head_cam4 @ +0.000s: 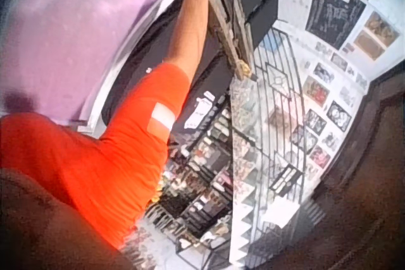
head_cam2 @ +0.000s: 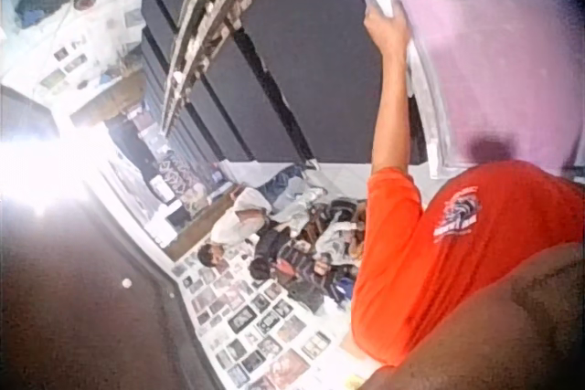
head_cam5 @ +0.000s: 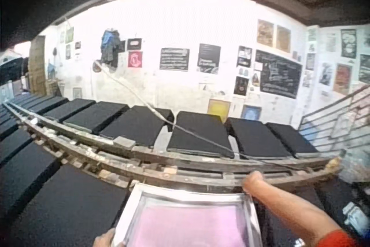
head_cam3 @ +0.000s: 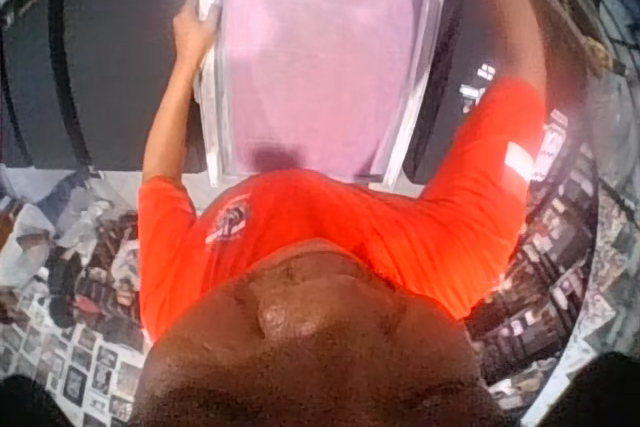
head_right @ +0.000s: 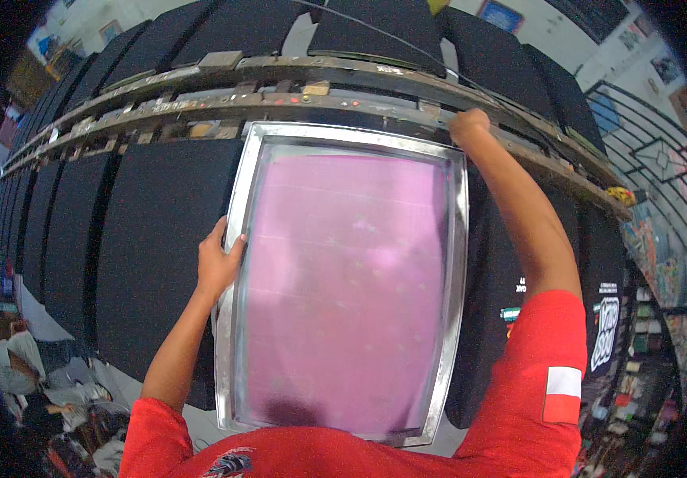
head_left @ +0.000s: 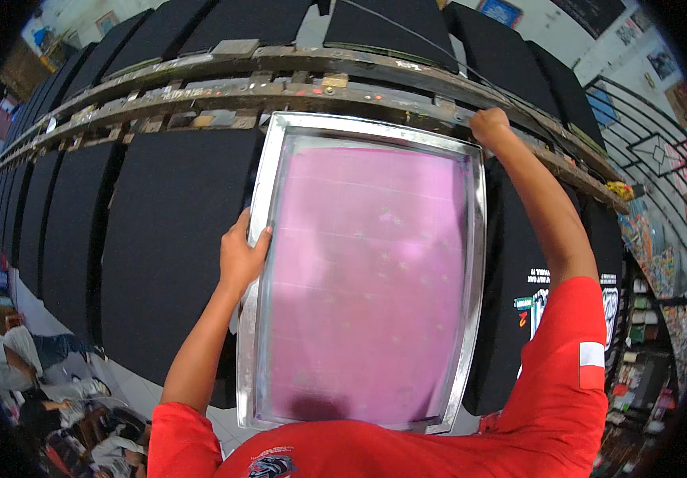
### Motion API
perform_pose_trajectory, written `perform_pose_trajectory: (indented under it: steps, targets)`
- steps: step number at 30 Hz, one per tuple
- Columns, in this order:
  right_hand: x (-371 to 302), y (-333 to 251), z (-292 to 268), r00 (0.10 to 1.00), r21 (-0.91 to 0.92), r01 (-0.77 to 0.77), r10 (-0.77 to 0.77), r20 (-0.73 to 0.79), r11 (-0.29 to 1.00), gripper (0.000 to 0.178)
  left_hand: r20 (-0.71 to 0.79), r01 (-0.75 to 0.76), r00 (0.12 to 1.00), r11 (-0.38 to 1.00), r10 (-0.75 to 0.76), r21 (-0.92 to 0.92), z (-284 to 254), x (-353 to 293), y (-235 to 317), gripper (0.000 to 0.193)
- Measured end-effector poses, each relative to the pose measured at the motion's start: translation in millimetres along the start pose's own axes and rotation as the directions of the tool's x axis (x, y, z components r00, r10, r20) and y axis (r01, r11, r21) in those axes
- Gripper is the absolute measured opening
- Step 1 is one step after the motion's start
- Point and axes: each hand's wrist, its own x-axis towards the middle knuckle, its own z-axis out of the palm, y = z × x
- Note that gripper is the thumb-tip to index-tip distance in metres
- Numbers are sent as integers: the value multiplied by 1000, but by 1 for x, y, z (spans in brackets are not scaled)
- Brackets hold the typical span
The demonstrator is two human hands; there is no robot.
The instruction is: The person adjusts and secures a screen printing frame on a press, using a wrench to tighten bolts on the frame.
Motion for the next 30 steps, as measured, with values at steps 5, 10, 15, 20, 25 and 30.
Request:
perform_pose_trajectory:
  steps: [5,10,15,20,25,30]
  targets:
    - [-21,16,-13,990,65,31,-22,-141,997,20,2,25,1000,1000,-25,8,-3,-2,-2,52]
    - [-48,53,18,976,302,45,23,-218,952,19,9,40,999,998,-40,47,-2,-2,-2,53]
    - [-57,48,51,967,568,73,80,-241,820,17,12,23,1000,1000,-23,5,-3,-3,0,53]
    - [-53,45,70,969,646,79,95,-229,759,18,10,37,999,999,-37,0,-3,-3,-2,52]
    - [-44,45,68,978,619,108,28,-207,777,20,-12,1,1000,1000,-1,-10,-2,-1,-7,53]
    - [-29,55,81,966,675,231,-81,-246,701,24,14,17,1000,999,-17,-50,-7,-1,-5,54]
